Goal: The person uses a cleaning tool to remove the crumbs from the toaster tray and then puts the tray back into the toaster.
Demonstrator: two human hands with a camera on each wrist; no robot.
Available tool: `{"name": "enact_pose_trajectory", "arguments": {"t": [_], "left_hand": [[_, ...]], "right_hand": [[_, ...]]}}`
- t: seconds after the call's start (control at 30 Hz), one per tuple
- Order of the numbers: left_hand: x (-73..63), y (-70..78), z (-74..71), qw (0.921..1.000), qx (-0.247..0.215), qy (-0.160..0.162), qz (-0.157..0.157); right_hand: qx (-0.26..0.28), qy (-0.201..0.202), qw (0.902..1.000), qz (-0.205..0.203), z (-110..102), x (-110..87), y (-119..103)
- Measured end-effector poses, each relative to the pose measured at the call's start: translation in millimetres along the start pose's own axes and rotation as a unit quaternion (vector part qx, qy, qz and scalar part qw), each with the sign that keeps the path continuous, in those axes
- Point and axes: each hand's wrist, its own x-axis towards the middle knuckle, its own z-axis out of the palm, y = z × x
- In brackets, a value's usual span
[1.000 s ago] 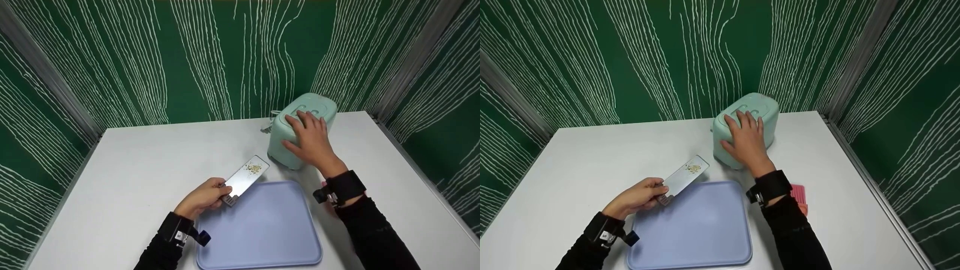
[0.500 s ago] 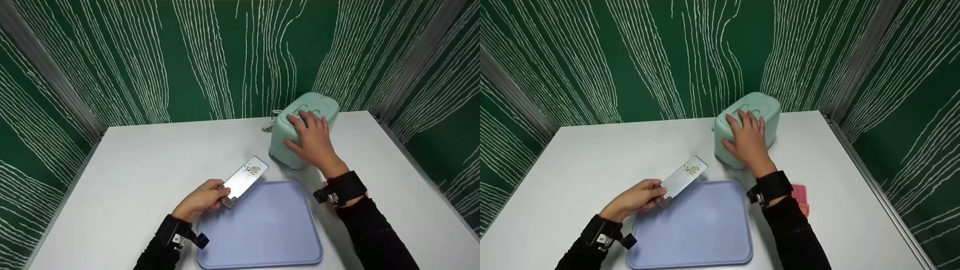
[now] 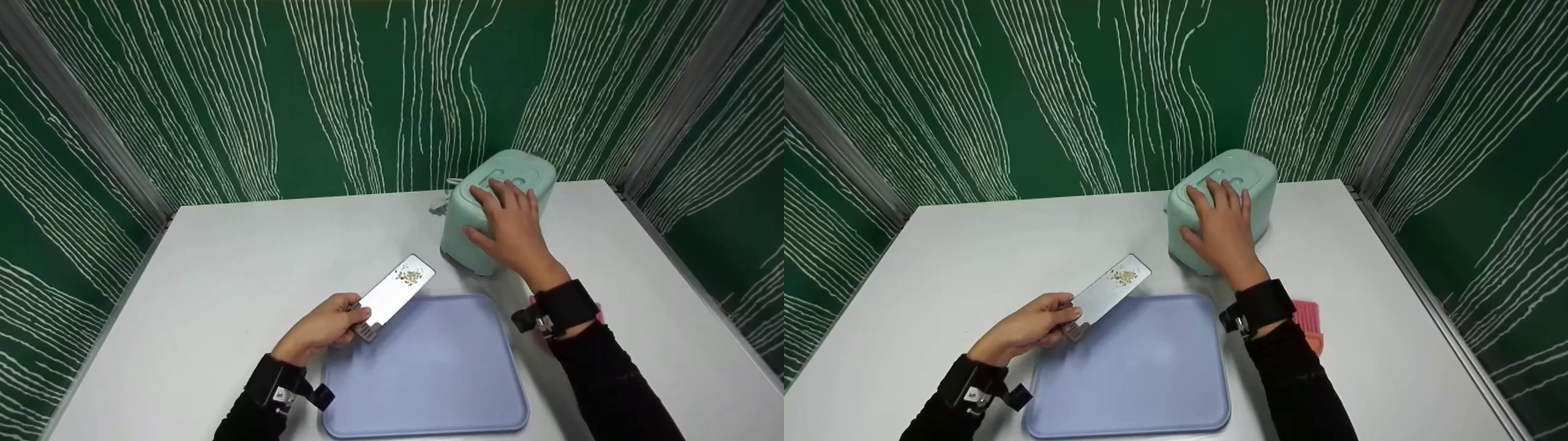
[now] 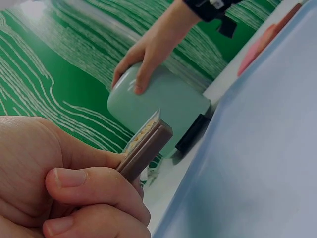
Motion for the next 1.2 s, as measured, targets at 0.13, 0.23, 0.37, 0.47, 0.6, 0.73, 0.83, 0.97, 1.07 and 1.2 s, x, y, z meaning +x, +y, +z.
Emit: {"name": "enact_pose_trajectory", "arguments": {"t": [0.13,0.23,0.37,0.47,0.6,0.73,0.83,0.97,1.07,1.2], "left_hand": [[-1.2,0.9,-1.4,1.0,0.003,-0.005,0.007],[-2.6,1.3,-2.2,0.9999,0.009,-0.01,0.01],[-4.0,1.5,-4.1,0.9998,0.011,-0.014,0.013],[-4.8,3.1,-5.6,0.9997,0.01,-0.013,0.016],[-6.1,4.8,-8.2,0.9996,0.01,-0.015,0.021],[-6.7,4.3,-10.9,0.9995,0.006,-0.018,0.025],[-6.9,4.5,-11.7,0.9994,0.002,-0.019,0.027],[-7.9,5.4,-12.4,0.9994,0.001,-0.021,0.028],[-9.3,6.4,-13.1,0.9995,0.006,-0.019,0.024],[-10.9,8.7,-12.8,0.9994,0.013,-0.019,0.024]], "right_hand": [[0.008,0.006,1.0,-0.003,1,-0.7,2],[0.025,0.009,0.9996,-0.008,-1,-4.0,4],[0.057,0.014,0.9981,-0.018,-5,-10.6,8],[0.08,0.018,0.9962,-0.027,-10,-15.8,11],[0.097,0.029,0.994,-0.041,-16,-25.3,11],[0.095,0.038,0.9937,-0.047,-24,-38.4,10],[0.084,0.041,0.9948,-0.041,-35,-49.8,10],[0.067,0.034,0.997,-0.019,-50,-67.5,12],[0.05,0.0,0.9988,0.004,-61,-82.6,15],[0.023,-0.105,0.9933,0.04,-80,-103.6,19]]}}
